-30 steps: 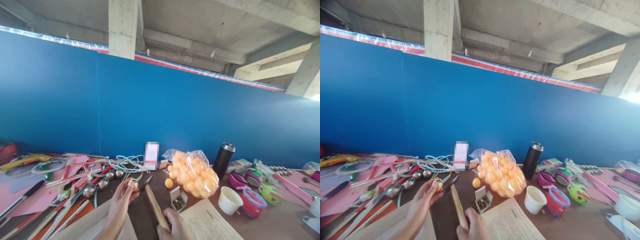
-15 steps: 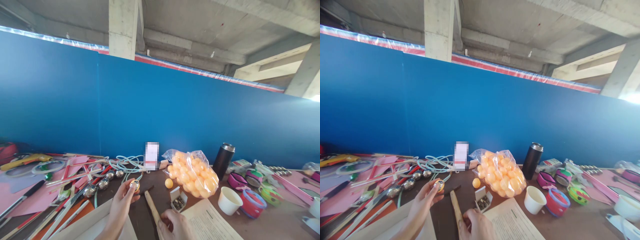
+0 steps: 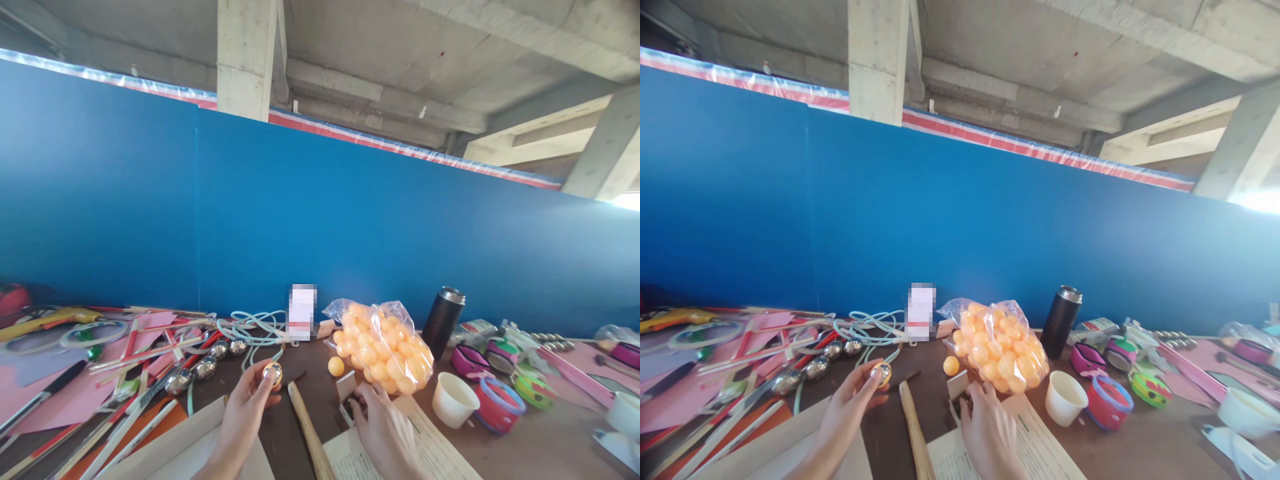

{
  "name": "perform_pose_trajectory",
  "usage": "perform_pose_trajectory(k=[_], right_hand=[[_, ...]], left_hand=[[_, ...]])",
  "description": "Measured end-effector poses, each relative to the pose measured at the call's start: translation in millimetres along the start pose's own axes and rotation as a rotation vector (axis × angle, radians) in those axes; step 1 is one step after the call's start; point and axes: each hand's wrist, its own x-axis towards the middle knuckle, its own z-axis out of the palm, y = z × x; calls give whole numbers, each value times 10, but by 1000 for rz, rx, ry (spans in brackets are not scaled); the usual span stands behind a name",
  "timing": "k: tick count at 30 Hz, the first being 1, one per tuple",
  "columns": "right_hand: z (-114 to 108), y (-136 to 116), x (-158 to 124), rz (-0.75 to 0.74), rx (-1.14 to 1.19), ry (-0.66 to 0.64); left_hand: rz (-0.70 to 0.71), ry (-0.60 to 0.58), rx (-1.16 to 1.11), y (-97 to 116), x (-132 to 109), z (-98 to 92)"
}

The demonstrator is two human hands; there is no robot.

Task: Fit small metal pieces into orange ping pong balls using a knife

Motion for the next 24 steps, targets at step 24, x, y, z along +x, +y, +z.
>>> perform_pose_trajectory(k=[24], right_hand=[[44,46,22,33,153,-59]], left_hand=[[-17,-92,62,21,-55,8]])
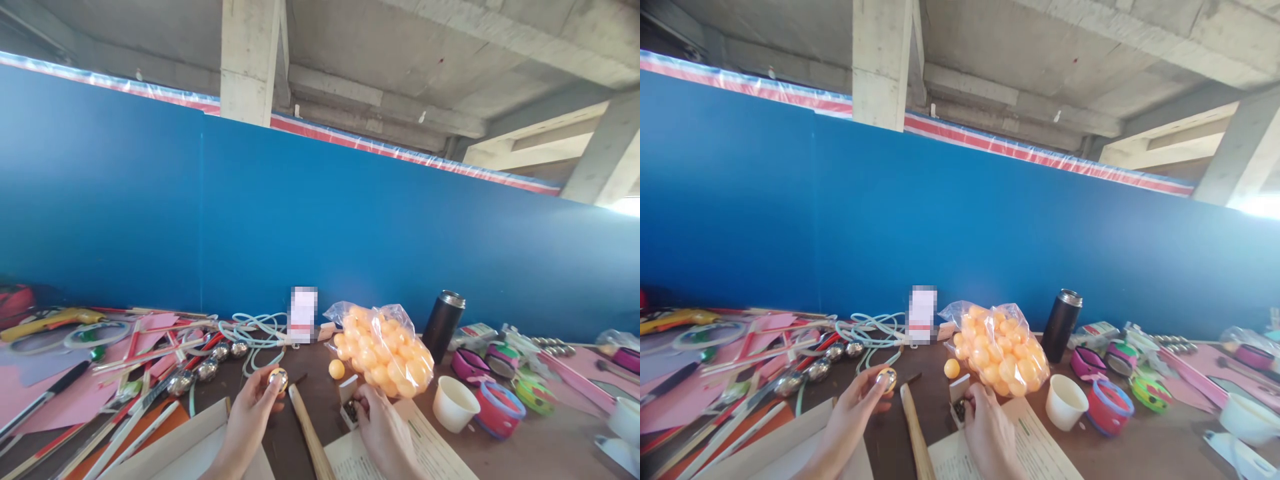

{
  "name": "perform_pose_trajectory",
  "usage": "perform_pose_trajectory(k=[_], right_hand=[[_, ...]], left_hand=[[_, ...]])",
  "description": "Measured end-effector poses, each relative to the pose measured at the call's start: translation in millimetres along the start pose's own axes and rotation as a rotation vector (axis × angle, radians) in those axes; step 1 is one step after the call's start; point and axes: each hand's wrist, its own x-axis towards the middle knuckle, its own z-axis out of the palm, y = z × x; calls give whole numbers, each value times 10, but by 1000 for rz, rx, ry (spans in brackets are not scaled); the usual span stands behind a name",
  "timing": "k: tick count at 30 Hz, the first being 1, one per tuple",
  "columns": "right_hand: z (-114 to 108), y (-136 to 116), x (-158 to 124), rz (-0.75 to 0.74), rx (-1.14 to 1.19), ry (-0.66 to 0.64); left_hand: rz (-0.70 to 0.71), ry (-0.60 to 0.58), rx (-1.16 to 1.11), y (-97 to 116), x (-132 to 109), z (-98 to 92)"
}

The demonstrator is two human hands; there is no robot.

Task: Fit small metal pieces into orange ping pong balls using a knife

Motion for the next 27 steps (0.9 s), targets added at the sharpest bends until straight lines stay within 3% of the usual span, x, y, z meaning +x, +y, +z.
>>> perform_pose_trajectory(k=[9,13,17,23,27], right_hand=[[-18,-21,18,-26,216,102],[-13,-49,27,-111,381,176],[37,-55,14,-126,482,140],[37,-69,20,-115,467,119],[-50,-59,1,-71,208,72]], left_hand=[[3,-7,-4,15,6,3],[2,-16,1,8,3,-3],[6,-9,4,-1,5,-3],[14,-11,18,-4,6,-2],[7,-6,-7,14,-3,2]])
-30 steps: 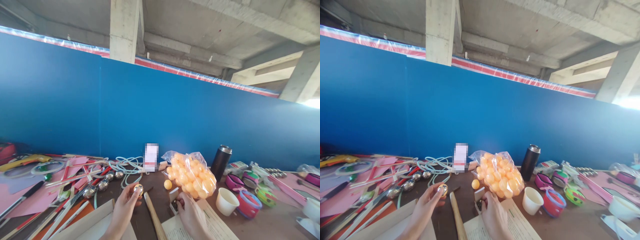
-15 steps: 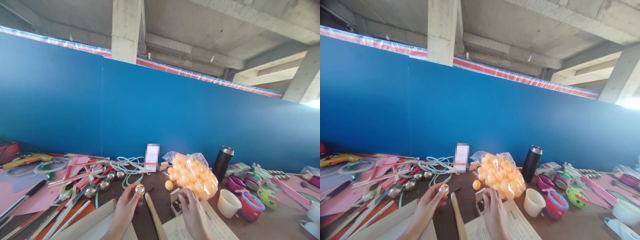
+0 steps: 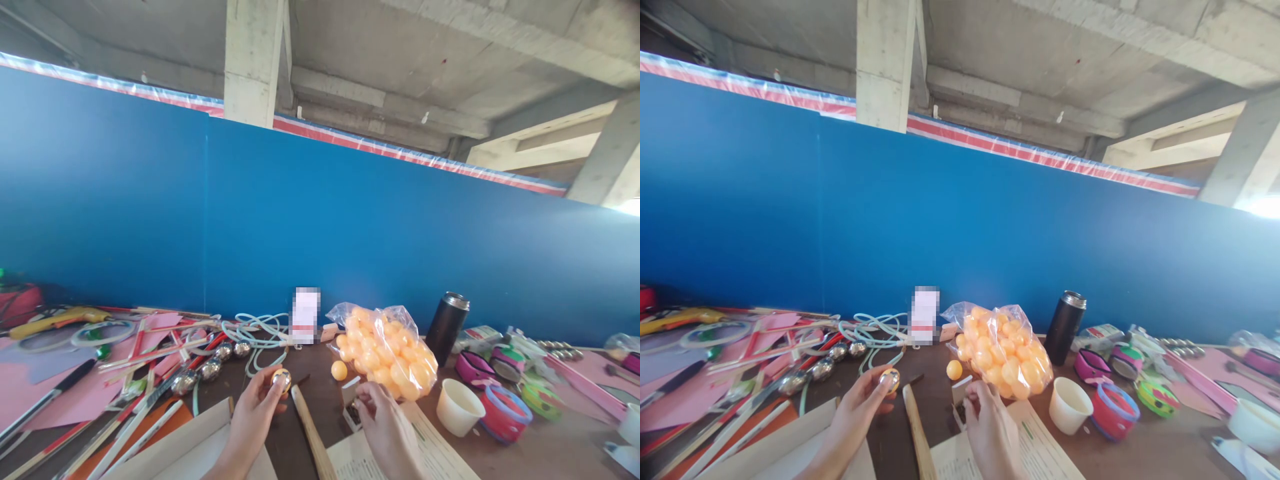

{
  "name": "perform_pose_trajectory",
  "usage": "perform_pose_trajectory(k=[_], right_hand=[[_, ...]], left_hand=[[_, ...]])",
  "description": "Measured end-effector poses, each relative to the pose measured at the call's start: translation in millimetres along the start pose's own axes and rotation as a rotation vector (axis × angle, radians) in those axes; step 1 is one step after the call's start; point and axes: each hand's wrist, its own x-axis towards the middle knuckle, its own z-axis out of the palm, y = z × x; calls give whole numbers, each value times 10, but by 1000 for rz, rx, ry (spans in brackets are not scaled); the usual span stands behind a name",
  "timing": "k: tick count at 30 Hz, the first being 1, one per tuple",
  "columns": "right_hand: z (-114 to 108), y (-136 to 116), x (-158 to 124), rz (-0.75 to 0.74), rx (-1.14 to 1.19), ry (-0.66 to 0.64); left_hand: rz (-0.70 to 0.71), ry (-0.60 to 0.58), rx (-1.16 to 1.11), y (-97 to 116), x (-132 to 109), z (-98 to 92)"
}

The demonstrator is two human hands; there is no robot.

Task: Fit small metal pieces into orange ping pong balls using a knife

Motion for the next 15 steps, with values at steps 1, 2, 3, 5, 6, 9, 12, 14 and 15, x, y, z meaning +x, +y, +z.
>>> perform_pose_trajectory(k=[1,2,3,5,6,9,12,14,15], right_hand=[[-24,-1,-7,25,-99,-26],[-46,-1,-13,48,-190,-52],[-63,0,-17,66,-262,-73],[-81,4,-18,86,-344,-96],[-83,8,-15,94,-360,-100],[-74,24,-2,110,-349,-108],[-67,39,5,114,-288,-125],[-69,41,1,111,-263,-129],[-71,40,-2,107,-258,-128]], left_hand=[[1,1,-4,5,-2,1],[3,0,-4,10,-4,2],[5,-3,-2,13,-5,3],[9,-11,8,14,-8,5],[11,-12,15,12,-8,5],[13,-7,34,-1,-7,4],[13,-7,41,-10,-4,3],[12,-14,41,-10,-6,2],[11,-18,43,-8,-8,1]])
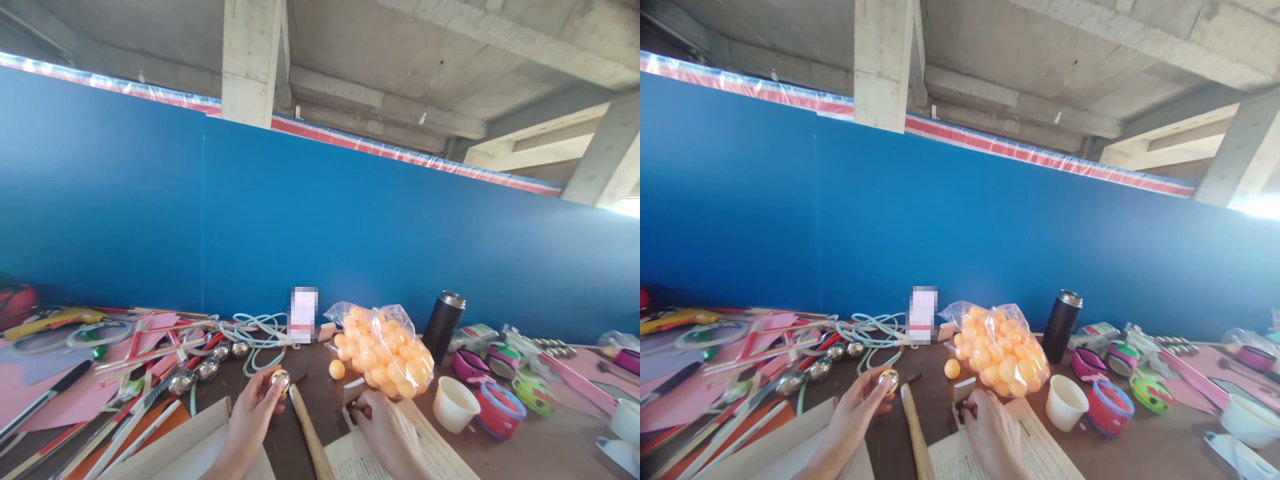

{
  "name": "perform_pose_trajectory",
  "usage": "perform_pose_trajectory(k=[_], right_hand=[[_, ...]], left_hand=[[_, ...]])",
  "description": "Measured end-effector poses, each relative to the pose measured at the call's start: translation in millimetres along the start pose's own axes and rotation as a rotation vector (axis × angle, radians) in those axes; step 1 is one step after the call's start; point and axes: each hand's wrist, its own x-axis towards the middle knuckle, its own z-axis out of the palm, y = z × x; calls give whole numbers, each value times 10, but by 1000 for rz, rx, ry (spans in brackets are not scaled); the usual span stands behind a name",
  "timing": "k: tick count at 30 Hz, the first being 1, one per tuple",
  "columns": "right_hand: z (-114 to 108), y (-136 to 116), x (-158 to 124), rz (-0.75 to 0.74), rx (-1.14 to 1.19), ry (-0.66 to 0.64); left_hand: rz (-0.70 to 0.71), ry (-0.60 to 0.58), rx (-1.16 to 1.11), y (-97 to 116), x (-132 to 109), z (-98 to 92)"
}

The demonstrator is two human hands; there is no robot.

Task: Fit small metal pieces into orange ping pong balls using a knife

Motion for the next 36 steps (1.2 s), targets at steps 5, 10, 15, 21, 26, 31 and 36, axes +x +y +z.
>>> perform_pose_trajectory(k=[5,10,15,21,26,31,36], right_hand=[[-15,-26,-20,-9,-10,-6],[-3,-25,-25,-16,-6,22],[15,4,19,-16,111,82],[-66,-190,15,-124,628,67],[37,-383,-93,8,926,-267],[152,-455,-163,-18,1042,-356],[140,-519,-197,-20,1024,-370]], left_hand=[[2,-18,18,14,-13,0],[5,-17,33,11,-5,7],[2,-25,26,0,-2,6],[-27,4,-24,28,-32,22],[-110,-112,-110,47,-131,155],[-177,-201,-183,-19,-237,293],[-192,-261,-182,18,-299,326]])
